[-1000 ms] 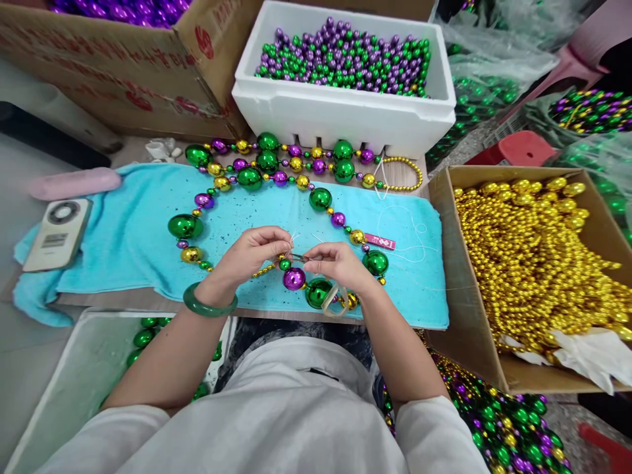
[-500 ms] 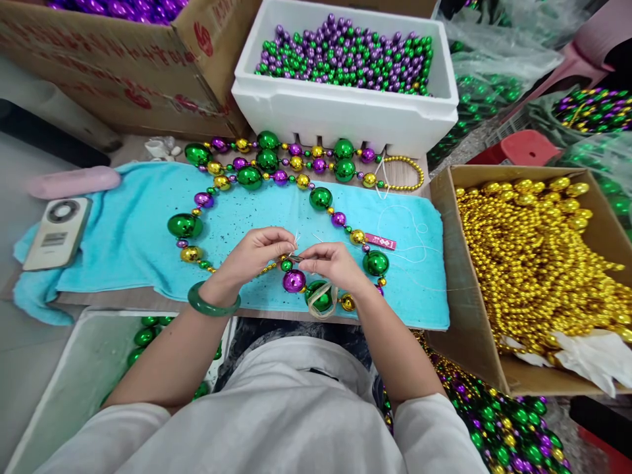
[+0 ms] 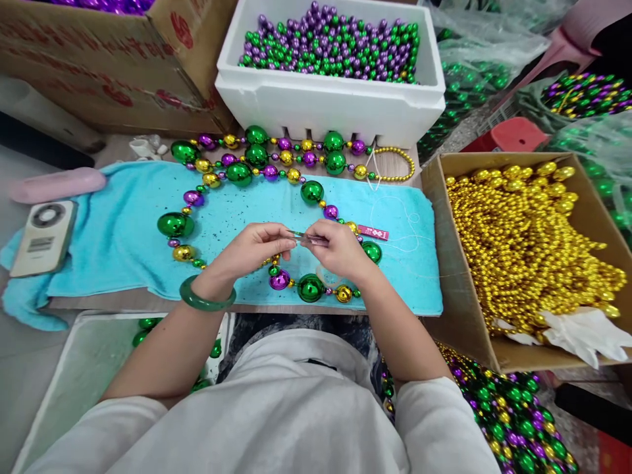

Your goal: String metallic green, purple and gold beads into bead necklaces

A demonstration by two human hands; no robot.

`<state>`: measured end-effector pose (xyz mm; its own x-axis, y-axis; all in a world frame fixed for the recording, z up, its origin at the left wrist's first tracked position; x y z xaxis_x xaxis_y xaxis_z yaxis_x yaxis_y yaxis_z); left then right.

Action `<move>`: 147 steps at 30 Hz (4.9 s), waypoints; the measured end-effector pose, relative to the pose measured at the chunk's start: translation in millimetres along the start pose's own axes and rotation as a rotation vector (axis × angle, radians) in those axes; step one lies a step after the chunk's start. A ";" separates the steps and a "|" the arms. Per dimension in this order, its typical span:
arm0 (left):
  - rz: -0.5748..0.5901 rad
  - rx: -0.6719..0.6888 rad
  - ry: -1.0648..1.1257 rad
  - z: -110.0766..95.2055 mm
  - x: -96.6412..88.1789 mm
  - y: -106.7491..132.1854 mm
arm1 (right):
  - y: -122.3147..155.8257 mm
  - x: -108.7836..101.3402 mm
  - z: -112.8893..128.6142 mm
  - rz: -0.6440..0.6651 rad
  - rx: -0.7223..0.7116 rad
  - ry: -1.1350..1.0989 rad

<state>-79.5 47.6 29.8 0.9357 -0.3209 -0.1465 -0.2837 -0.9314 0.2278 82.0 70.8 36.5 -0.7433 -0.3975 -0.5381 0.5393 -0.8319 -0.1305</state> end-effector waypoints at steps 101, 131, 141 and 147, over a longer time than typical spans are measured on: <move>-0.160 0.425 0.037 16.6 -48.2 33.7 | -4.4 60.2 16.8 0.216 0.390 -0.709; -0.128 0.362 0.162 11.4 -39.5 19.8 | -15.4 45.4 17.5 0.060 0.338 -0.727; -0.206 0.172 0.407 30.0 -28.5 10.4 | -11.2 46.4 13.6 -0.154 0.456 -0.822; -0.135 0.124 0.626 39.9 -19.9 5.5 | -8.7 46.1 8.0 -0.066 0.377 -0.831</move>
<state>-108.1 42.0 -4.5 0.8992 -0.0737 0.4313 -0.1419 -0.9816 0.1281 39.9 56.7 19.5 -0.8925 -0.3737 0.2526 0.4290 -0.8761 0.2198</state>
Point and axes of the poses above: each hand's wrist, its own y-axis away from the middle knuckle, its own x-axis out of the palm, z = x × y, the point moved 4 cm from there along -y, towards the middle knuckle, and after that the axes turned 1 degree about x, right-handed, at the moved point
